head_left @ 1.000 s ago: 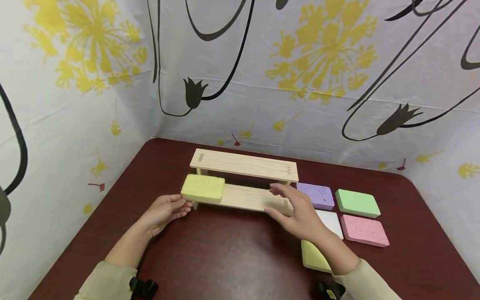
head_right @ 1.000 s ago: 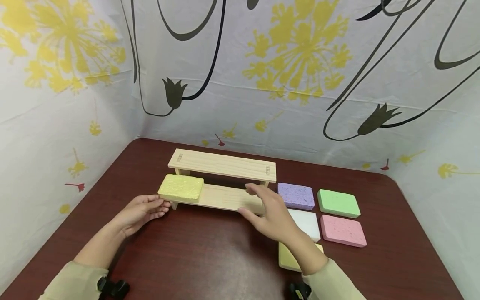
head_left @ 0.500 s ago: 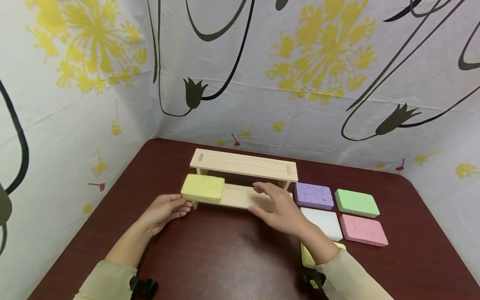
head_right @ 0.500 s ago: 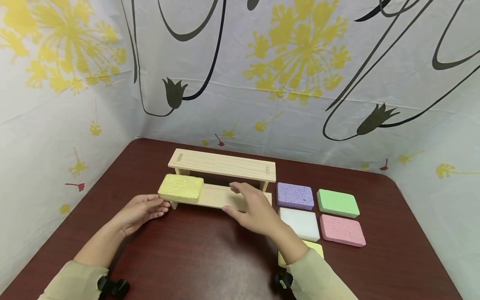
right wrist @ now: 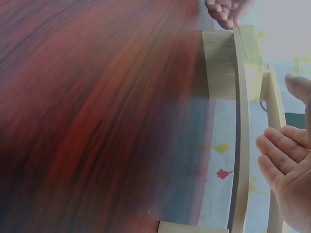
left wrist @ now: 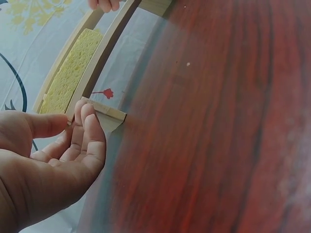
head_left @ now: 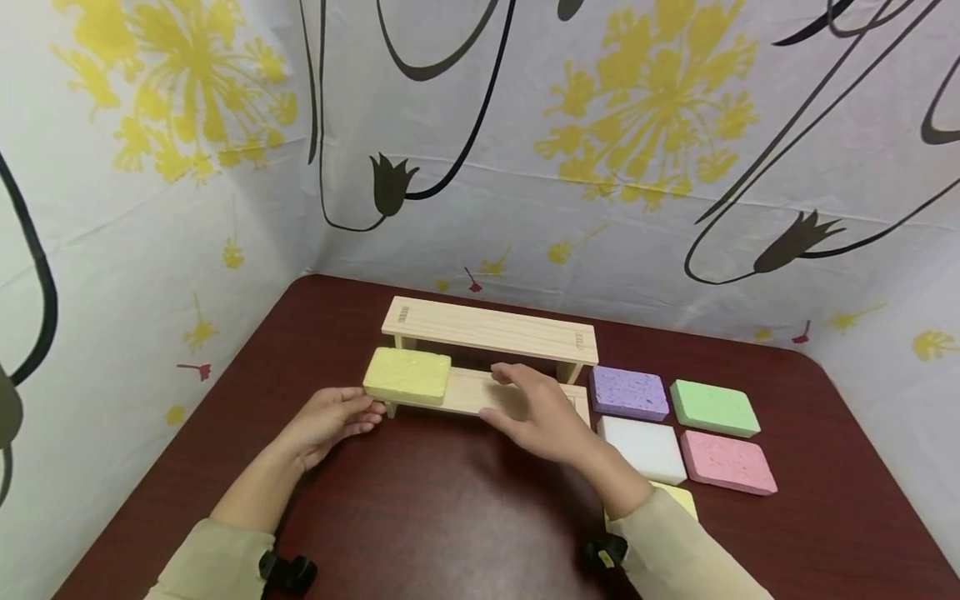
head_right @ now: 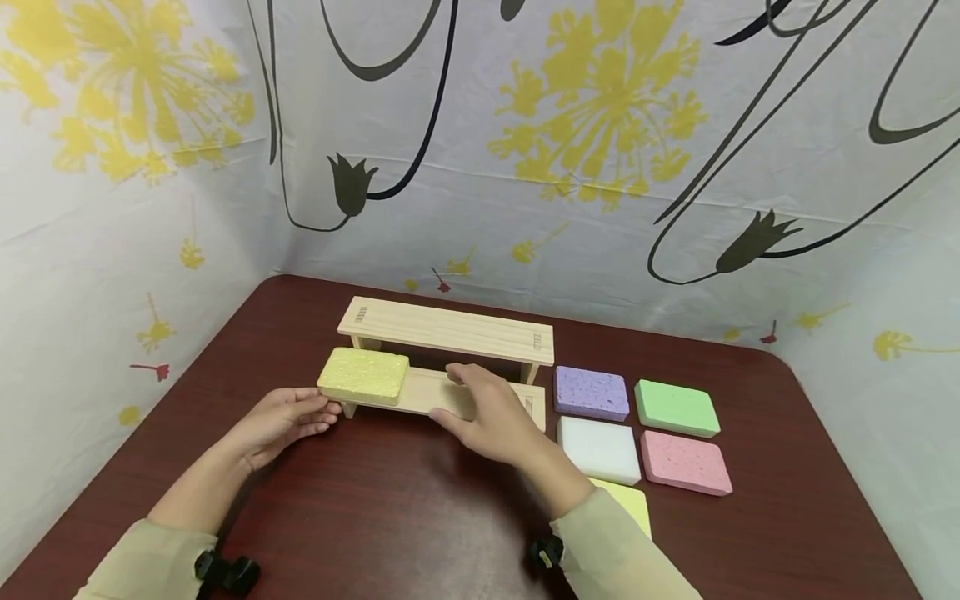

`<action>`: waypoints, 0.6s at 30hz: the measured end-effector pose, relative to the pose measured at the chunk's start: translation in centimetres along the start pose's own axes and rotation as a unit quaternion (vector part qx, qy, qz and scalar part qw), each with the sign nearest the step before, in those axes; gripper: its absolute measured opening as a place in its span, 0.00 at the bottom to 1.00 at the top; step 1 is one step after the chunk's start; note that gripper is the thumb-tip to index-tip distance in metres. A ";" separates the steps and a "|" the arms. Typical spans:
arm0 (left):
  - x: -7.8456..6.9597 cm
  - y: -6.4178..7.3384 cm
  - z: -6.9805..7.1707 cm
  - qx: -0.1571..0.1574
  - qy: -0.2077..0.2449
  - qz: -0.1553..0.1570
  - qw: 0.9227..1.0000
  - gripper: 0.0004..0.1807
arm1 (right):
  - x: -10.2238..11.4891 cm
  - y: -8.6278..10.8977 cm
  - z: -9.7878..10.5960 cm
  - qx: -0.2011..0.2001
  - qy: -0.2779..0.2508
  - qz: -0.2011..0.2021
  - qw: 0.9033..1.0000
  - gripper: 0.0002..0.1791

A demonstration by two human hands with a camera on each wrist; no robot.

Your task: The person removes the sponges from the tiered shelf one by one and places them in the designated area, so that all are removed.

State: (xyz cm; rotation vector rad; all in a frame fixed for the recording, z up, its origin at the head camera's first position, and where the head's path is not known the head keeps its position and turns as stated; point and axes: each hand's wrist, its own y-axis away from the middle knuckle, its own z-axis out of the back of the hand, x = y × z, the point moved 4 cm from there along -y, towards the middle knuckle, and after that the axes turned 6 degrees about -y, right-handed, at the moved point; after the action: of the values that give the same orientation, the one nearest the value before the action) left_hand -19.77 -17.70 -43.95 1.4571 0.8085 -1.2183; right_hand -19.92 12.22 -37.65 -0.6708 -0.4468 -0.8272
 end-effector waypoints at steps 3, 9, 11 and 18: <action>0.0 0.1 0.0 0.001 0.002 -0.001 1.000 0.19 | 0.1 -0.3 -0.4 0.002 0.003 -0.003 1.000 0.32; 0.0 0.1 0.0 0.000 0.001 0.001 1.000 0.18 | 0.1 -0.9 -1.3 0.008 0.007 -0.006 1.000 0.33; 0.0 0.1 0.0 0.000 0.000 0.001 1.000 0.18 | 0.1 -1.1 -1.6 0.011 0.007 -0.010 1.000 0.34; -0.1 0.1 0.0 0.000 0.003 -0.002 1.000 0.17 | 0.1 -1.6 -2.7 0.021 0.016 -0.021 0.999 0.36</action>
State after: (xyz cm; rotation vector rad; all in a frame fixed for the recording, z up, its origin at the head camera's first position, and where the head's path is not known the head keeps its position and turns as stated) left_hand -19.75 -17.74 -43.78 1.4601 0.8156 -1.2170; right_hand -20.85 9.46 -38.88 -0.6101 -0.4498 -0.8641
